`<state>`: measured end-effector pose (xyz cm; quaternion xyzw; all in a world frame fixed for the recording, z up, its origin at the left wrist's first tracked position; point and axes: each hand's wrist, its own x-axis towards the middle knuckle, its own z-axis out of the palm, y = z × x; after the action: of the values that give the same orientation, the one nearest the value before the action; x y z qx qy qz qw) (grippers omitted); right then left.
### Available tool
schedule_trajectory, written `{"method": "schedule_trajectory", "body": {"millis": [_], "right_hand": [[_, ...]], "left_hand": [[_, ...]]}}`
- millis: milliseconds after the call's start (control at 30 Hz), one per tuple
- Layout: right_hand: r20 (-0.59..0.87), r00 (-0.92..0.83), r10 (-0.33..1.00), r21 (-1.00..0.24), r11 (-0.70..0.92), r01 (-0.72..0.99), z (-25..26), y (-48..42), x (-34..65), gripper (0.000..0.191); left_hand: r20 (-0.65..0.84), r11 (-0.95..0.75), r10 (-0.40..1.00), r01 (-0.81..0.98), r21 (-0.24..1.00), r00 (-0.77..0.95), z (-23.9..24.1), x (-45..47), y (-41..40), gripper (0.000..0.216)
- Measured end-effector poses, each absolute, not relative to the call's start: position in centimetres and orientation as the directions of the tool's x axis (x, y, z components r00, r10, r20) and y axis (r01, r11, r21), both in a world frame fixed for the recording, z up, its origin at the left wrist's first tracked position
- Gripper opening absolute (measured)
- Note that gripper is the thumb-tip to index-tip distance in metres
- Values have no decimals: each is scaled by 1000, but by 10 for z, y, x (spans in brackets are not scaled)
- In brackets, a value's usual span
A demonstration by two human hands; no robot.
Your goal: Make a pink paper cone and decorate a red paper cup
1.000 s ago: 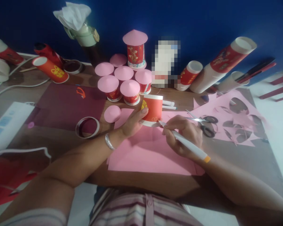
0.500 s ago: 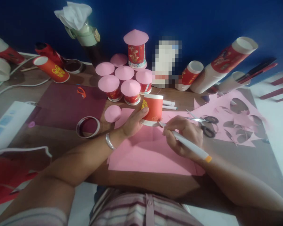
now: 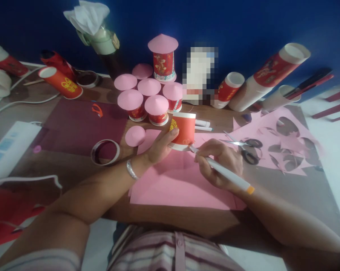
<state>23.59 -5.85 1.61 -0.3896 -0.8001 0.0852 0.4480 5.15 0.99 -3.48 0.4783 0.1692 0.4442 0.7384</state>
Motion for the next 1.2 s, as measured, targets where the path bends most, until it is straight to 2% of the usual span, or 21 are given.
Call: {"method": "schedule_trajectory", "body": {"millis": [200, 667, 1200], "right_hand": [[641, -298, 707, -490, 676, 551, 16, -60, 236, 11], [621, -308, 720, -501, 668, 551, 19, -61, 236, 8], [624, -317, 714, -518, 682, 517, 19, -62, 237, 16]], "left_hand": [[136, 170, 826, -472, 865, 547, -37, 51, 9, 44], [165, 148, 814, -474, 868, 557, -37, 51, 9, 41], [150, 148, 828, -468, 871, 540, -36, 51, 8, 41]]}}
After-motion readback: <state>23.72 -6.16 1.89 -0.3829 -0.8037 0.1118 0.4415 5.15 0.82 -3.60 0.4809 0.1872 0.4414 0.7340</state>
